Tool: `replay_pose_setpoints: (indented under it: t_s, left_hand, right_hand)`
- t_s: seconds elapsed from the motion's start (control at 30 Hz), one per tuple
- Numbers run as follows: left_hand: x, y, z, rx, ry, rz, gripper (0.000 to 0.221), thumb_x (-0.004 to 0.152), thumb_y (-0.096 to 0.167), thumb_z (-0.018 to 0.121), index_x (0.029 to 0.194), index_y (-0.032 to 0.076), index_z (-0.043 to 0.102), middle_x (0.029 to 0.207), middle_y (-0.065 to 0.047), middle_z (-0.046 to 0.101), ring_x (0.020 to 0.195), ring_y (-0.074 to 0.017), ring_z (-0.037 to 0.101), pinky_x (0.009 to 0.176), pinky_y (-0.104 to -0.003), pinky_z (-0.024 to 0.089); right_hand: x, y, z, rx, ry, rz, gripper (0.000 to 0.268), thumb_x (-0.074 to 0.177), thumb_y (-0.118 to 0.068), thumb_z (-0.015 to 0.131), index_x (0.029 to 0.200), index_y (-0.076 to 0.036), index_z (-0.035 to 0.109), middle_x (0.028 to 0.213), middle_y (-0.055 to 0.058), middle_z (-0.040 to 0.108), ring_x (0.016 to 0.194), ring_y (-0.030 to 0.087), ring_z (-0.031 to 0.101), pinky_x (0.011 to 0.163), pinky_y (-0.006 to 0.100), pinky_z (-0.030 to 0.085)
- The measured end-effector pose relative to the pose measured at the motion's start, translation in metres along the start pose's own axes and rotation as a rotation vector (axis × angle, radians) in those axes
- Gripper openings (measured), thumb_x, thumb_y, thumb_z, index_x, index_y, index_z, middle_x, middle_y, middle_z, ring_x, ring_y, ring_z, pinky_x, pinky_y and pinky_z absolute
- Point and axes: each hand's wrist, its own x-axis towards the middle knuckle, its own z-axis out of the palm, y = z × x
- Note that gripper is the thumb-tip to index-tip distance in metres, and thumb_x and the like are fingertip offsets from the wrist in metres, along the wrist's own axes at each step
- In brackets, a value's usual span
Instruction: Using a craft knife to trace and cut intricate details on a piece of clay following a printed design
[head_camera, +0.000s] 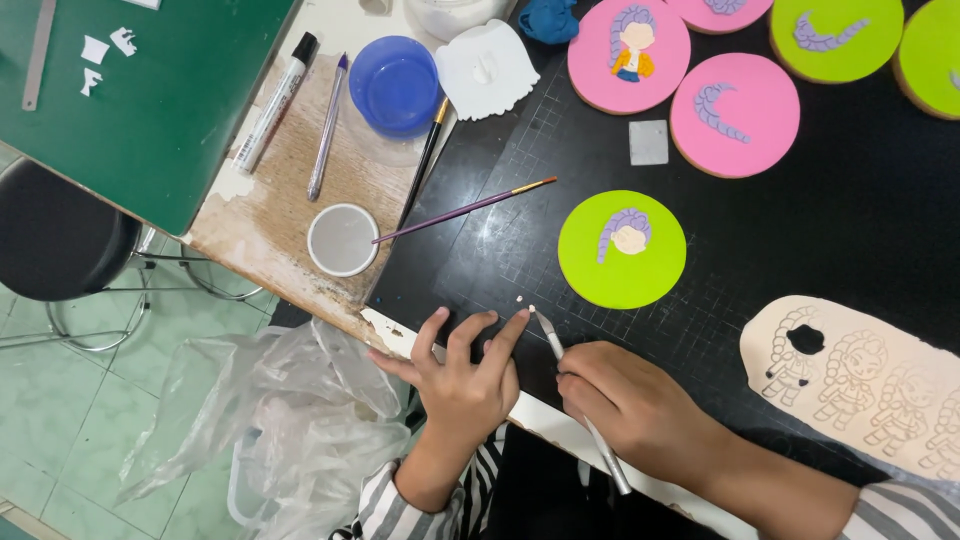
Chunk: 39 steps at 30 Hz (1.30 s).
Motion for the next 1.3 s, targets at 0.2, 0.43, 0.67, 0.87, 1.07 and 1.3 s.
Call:
replay_pose_setpoints:
  t_s: [0.2, 0.43, 0.67, 0.87, 1.07, 1.3]
  left_hand:
    - [-0.0027, 0.0, 0.0009, -0.033, 0.023, 0.003, 0.036, 0.092, 0.014, 0.061, 0.11, 0.039, 0.08, 0.109, 0.01, 0.065, 0.128, -0.0277, 0.047, 0.111, -0.075, -0.011]
    - [-0.0008, 0.0009, -0.0013, 0.015, -0.017, 0.041, 0.04, 0.091, 0.016, 0.06, 0.11, 0.045, 0.079, 0.112, 0.013, 0.066, 0.13, -0.0264, 0.046, 0.109, -0.075, -0.012]
    - [-0.0005, 0.0008, 0.0031, 0.048, 0.045, 0.012, 0.036, 0.095, 0.017, 0.059, 0.109, 0.042, 0.081, 0.109, 0.012, 0.067, 0.128, -0.0268, 0.048, 0.113, -0.071, -0.013]
    - [-0.0025, 0.0018, 0.0007, 0.036, 0.031, 0.012, 0.04, 0.093, 0.015, 0.058, 0.111, 0.043, 0.08, 0.108, 0.012, 0.066, 0.126, -0.0267, 0.049, 0.113, -0.072, -0.012]
    - [0.0, 0.0014, -0.0009, 0.068, 0.024, 0.034, 0.041, 0.094, 0.015, 0.06, 0.114, 0.045, 0.079, 0.108, 0.013, 0.066, 0.126, -0.0263, 0.049, 0.113, -0.071, -0.013]
    - [0.0007, 0.0034, -0.001, 0.093, 0.009, 0.008, 0.035, 0.098, 0.019, 0.06, 0.112, 0.044, 0.08, 0.11, 0.012, 0.065, 0.126, -0.0265, 0.049, 0.113, -0.071, -0.013]
  right_hand:
    - [0.01, -0.0083, -0.0091, -0.096, 0.058, -0.103, 0.01, 0.092, 0.005, 0.07, 0.099, 0.004, 0.065, 0.1, 0.018, 0.062, 0.093, 0.033, 0.062, 0.078, 0.041, 0.056]
    - [0.006, -0.0057, -0.0047, -0.099, 0.087, -0.091, 0.018, 0.089, 0.005, 0.075, 0.104, 0.008, 0.067, 0.105, 0.022, 0.065, 0.097, 0.036, 0.067, 0.083, 0.043, 0.06]
    - [0.008, -0.0053, -0.0065, -0.112, 0.092, -0.094, 0.017, 0.09, 0.002, 0.075, 0.105, 0.005, 0.068, 0.105, 0.02, 0.065, 0.095, 0.032, 0.067, 0.08, 0.039, 0.06]
    - [0.0105, -0.0058, -0.0066, -0.097, 0.108, -0.103, 0.012, 0.092, 0.004, 0.072, 0.103, 0.006, 0.066, 0.103, 0.019, 0.063, 0.092, 0.031, 0.065, 0.077, 0.039, 0.059]
    - [0.0073, -0.0024, -0.0027, -0.105, 0.108, -0.113, 0.014, 0.092, 0.004, 0.072, 0.104, 0.006, 0.066, 0.103, 0.019, 0.063, 0.092, 0.032, 0.065, 0.077, 0.04, 0.059]
    - [0.01, -0.0016, -0.0083, -0.069, 0.077, -0.114, 0.006, 0.093, 0.007, 0.065, 0.097, 0.003, 0.062, 0.098, 0.016, 0.06, 0.084, 0.03, 0.059, 0.069, 0.04, 0.051]
